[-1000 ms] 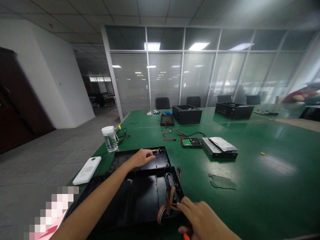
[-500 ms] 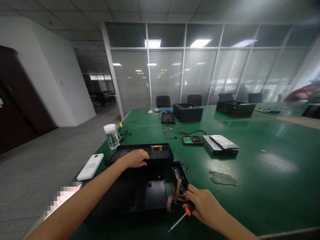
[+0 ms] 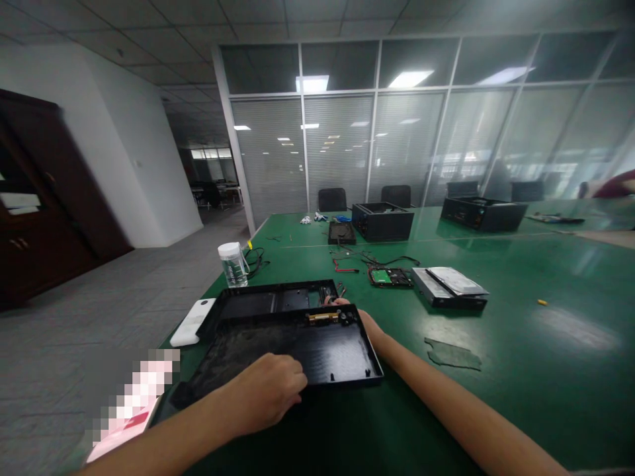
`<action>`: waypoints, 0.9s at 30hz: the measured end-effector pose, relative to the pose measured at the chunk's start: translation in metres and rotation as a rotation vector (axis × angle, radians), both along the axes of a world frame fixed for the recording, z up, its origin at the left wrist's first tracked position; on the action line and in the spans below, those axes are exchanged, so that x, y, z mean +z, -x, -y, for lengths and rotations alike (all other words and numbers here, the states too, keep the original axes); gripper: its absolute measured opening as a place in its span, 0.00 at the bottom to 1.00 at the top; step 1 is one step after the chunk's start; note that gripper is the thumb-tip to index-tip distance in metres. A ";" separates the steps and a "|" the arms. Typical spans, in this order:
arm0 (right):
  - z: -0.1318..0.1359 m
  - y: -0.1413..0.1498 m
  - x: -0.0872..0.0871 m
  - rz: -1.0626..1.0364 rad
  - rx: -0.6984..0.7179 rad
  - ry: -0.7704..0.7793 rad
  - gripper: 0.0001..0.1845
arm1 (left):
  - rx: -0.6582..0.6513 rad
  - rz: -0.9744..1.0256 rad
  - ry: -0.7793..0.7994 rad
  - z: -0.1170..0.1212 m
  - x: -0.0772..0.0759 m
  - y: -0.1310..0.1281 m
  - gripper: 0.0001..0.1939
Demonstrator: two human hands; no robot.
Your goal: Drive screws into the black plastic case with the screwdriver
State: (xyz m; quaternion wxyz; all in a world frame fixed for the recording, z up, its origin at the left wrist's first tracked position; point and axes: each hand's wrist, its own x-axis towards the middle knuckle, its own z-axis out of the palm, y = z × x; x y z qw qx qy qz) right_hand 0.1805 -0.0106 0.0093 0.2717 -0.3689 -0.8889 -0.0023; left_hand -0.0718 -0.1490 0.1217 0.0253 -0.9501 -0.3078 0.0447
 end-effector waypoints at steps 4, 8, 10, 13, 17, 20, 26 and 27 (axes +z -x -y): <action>-0.006 -0.036 -0.016 0.196 -0.010 -0.148 0.25 | 0.023 -0.031 0.044 -0.004 -0.018 0.006 0.01; -0.002 -0.087 -0.025 0.323 -0.226 -0.184 0.19 | 0.045 -0.102 0.100 -0.009 -0.038 0.005 0.03; 0.001 -0.099 -0.025 0.329 -0.269 -0.185 0.17 | 0.081 -0.157 0.118 -0.013 -0.045 0.002 0.04; 0.003 -0.096 -0.021 0.282 -0.258 -0.165 0.15 | 0.137 -0.184 0.135 -0.030 -0.045 -0.006 0.11; 0.001 -0.077 -0.018 0.153 -0.199 -0.118 0.14 | 0.098 -0.072 0.348 -0.079 -0.037 -0.025 0.27; 0.002 -0.075 -0.019 0.061 -0.161 -0.086 0.14 | -0.043 0.229 0.249 -0.119 -0.046 -0.044 0.22; -0.001 -0.096 -0.024 -0.085 -0.191 -0.020 0.13 | -0.223 0.285 -0.153 -0.156 -0.096 -0.063 0.07; -0.003 -0.098 -0.025 -0.103 -0.200 -0.015 0.13 | -0.238 0.303 -0.154 -0.158 -0.102 -0.062 0.07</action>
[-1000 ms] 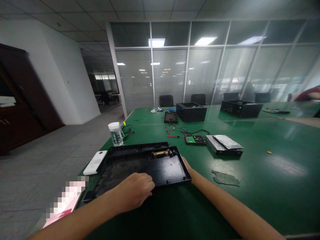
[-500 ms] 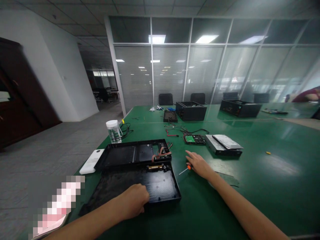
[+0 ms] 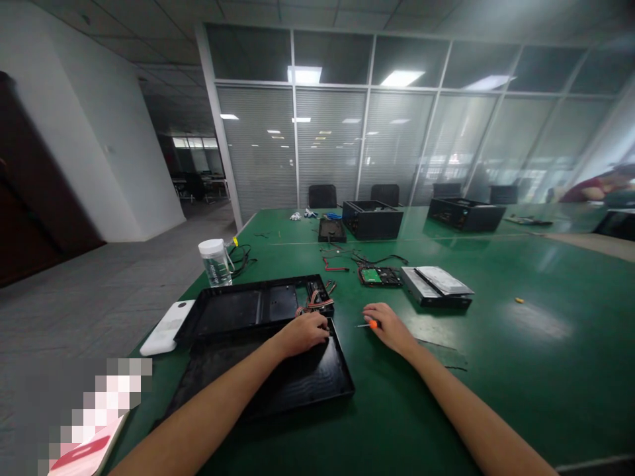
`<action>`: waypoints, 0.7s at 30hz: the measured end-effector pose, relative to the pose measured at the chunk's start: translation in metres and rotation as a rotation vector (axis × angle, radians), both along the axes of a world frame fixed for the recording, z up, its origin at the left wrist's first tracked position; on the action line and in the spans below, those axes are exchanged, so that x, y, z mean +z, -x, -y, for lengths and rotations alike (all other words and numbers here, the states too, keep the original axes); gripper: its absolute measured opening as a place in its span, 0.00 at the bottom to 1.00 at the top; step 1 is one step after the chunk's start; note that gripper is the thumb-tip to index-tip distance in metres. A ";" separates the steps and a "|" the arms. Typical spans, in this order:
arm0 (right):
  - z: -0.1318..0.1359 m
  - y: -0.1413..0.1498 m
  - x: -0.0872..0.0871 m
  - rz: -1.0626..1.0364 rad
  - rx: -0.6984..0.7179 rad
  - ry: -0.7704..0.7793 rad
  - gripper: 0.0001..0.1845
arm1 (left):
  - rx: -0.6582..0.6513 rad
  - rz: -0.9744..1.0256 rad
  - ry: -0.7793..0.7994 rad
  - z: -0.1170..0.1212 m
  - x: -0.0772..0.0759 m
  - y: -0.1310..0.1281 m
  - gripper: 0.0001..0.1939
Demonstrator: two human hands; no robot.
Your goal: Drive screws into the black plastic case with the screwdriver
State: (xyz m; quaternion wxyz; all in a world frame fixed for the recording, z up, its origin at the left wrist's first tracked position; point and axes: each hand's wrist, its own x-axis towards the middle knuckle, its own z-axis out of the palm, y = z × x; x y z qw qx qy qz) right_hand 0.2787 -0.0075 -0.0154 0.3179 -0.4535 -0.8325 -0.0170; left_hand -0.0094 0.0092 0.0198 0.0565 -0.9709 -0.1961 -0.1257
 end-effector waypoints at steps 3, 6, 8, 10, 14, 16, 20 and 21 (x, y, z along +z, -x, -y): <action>-0.003 0.001 0.000 -0.043 0.005 0.022 0.13 | -0.021 0.041 0.002 -0.004 -0.008 0.004 0.08; 0.001 0.009 0.004 -0.091 0.054 0.048 0.15 | 0.006 0.047 -0.018 -0.003 -0.009 0.003 0.10; 0.005 0.014 0.009 -0.113 0.089 0.060 0.15 | 0.004 0.049 -0.014 -0.002 -0.011 0.000 0.11; 0.008 0.015 0.013 -0.130 0.101 0.062 0.15 | 0.015 0.112 0.019 0.000 -0.013 -0.003 0.11; 0.009 0.013 0.016 -0.155 0.074 0.052 0.16 | 0.138 0.295 0.075 0.002 -0.020 -0.010 0.10; 0.008 0.012 0.016 -0.161 0.062 0.053 0.16 | 0.163 0.295 0.065 0.001 -0.023 -0.014 0.09; 0.008 0.012 0.016 -0.174 0.076 0.062 0.16 | 0.146 0.246 0.043 0.000 -0.028 -0.018 0.08; 0.008 0.012 0.016 -0.177 0.081 0.065 0.16 | 0.142 0.248 0.041 0.000 -0.029 -0.018 0.08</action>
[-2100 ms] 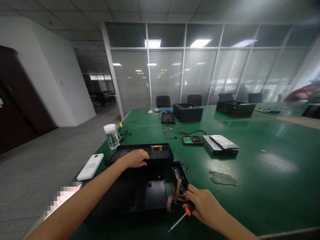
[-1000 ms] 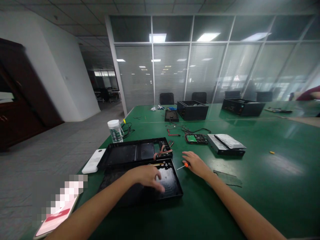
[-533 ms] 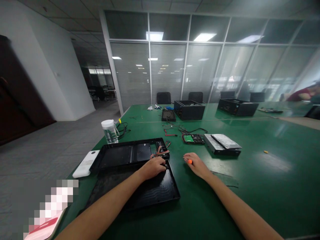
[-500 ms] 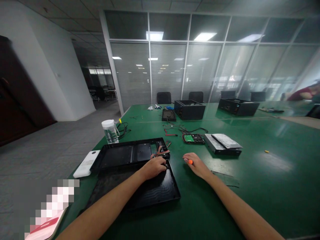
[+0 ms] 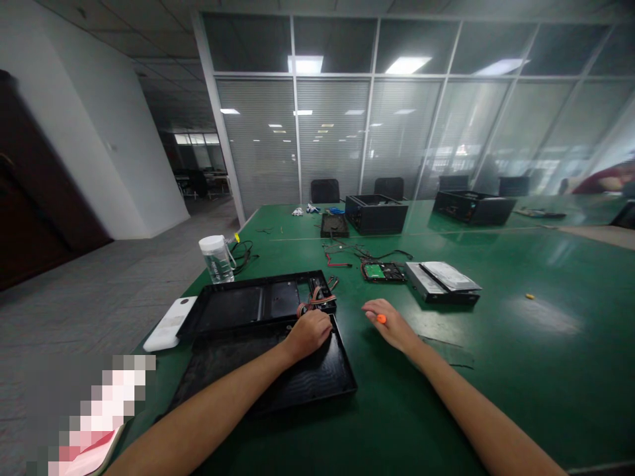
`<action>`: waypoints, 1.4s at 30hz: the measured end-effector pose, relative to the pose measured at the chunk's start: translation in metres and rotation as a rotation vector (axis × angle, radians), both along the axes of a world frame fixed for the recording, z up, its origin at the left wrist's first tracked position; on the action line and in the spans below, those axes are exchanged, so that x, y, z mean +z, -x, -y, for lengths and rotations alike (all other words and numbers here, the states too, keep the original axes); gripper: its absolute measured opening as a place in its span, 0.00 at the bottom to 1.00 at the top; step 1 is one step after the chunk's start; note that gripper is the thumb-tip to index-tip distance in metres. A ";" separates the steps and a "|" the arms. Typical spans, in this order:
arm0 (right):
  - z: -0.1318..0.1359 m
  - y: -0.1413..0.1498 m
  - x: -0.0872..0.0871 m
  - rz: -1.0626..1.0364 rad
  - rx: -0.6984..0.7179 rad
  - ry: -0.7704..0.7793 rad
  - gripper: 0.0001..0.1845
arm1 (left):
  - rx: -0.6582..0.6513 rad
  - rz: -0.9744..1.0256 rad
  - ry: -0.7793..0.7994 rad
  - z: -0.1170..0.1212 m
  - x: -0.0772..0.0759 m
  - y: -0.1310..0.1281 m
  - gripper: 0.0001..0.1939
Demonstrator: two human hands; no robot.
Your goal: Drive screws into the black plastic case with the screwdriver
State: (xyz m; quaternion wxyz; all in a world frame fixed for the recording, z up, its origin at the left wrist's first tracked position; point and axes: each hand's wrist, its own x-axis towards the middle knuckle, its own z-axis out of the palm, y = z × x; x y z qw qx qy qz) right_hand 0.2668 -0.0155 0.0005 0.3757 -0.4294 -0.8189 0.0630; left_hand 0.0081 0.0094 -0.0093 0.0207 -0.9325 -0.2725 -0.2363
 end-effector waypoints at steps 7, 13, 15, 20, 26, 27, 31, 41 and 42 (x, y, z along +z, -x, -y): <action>-0.001 -0.005 -0.001 -0.033 -0.020 -0.008 0.16 | 0.011 0.047 -0.006 0.001 0.000 0.001 0.08; 0.001 -0.005 0.001 -0.058 -0.066 0.089 0.16 | -0.037 -0.002 0.000 0.003 0.003 0.002 0.07; 0.000 -0.006 0.002 -0.079 -0.148 0.184 0.14 | -0.045 0.012 0.011 0.003 0.003 0.003 0.07; -0.004 -0.012 -0.003 -0.152 -0.243 0.282 0.11 | -0.057 0.024 0.055 0.003 0.006 0.005 0.09; 0.001 -0.008 0.005 -0.409 0.072 0.454 0.15 | -0.050 0.019 0.067 0.005 0.009 0.005 0.09; 0.002 -0.007 0.008 -0.434 0.091 0.471 0.15 | -0.053 0.018 0.070 0.005 0.009 0.005 0.09; 0.009 -0.005 0.019 -0.451 -0.037 0.357 0.15 | -0.009 0.071 0.114 0.005 0.007 0.006 0.05; 0.011 0.011 0.014 -0.385 -0.177 0.147 0.14 | 0.043 0.262 0.236 0.000 -0.006 0.006 0.16; 0.011 0.013 0.012 -0.358 -0.173 0.153 0.14 | 0.039 0.264 0.231 0.000 -0.006 0.006 0.16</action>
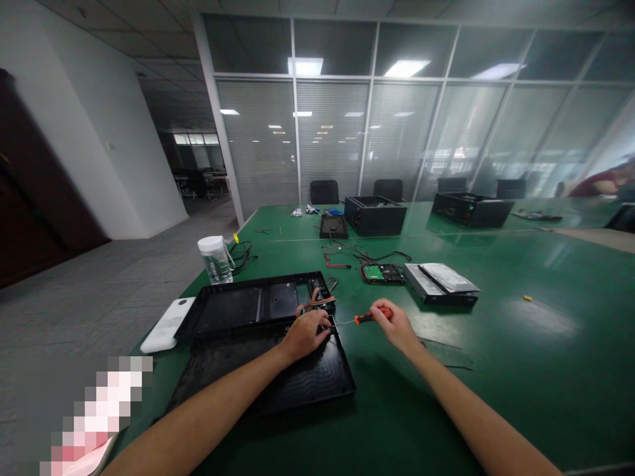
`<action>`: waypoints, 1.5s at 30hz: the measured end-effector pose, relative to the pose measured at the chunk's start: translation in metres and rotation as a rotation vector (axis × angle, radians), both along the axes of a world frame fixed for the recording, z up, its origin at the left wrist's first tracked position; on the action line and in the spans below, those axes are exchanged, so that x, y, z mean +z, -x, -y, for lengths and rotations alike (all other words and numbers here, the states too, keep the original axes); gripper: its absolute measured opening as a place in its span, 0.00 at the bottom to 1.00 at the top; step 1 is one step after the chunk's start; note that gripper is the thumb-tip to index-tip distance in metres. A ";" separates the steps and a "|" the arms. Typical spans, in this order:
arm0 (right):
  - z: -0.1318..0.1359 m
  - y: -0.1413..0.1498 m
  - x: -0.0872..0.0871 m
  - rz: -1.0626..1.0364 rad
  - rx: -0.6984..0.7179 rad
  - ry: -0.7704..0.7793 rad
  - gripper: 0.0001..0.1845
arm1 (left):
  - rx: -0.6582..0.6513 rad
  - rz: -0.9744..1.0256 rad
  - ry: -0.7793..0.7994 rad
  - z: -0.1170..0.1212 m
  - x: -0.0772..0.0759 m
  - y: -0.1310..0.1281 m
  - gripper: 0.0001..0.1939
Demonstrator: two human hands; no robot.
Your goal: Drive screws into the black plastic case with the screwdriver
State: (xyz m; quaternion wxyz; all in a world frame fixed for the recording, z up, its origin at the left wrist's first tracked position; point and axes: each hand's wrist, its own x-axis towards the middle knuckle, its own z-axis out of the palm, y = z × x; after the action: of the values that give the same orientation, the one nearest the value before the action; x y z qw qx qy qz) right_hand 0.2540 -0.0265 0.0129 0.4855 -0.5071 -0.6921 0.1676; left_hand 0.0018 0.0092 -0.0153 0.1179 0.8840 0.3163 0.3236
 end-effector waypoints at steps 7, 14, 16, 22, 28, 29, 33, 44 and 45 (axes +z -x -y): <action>0.002 0.002 0.004 0.109 -0.013 0.003 0.16 | 0.018 0.003 -0.021 0.001 0.000 -0.001 0.16; 0.009 0.020 0.052 0.528 0.005 -0.079 0.18 | 0.010 0.014 -0.023 0.001 0.000 -0.001 0.16; 0.008 0.032 0.071 0.698 -0.012 -0.078 0.21 | 0.009 0.014 -0.016 0.000 0.000 -0.001 0.16; 0.004 0.070 0.116 0.980 -0.116 0.069 0.30 | 0.016 0.017 -0.023 0.000 -0.002 -0.002 0.16; 0.003 0.086 0.130 0.946 0.008 0.177 0.27 | 0.025 0.019 -0.019 -0.002 -0.005 -0.002 0.16; 0.004 0.086 0.131 0.973 -0.034 0.198 0.30 | 0.028 0.020 -0.016 -0.002 -0.005 -0.002 0.16; 0.006 0.086 0.130 0.967 -0.104 0.197 0.27 | 0.031 0.032 0.008 -0.004 -0.007 -0.002 0.17; 0.008 0.087 0.128 1.015 -0.103 0.126 0.24 | 0.015 0.018 -0.023 -0.002 -0.006 -0.001 0.17; 0.008 0.087 0.128 1.016 -0.097 0.133 0.24 | 0.014 0.019 -0.029 -0.002 -0.005 -0.001 0.17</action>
State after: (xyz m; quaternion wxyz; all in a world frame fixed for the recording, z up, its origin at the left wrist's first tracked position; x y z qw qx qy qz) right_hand 0.1670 -0.0347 0.1406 0.0616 -0.5857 -0.8043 -0.0790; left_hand 0.0030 0.0110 -0.0207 0.1060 0.8801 0.3168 0.3375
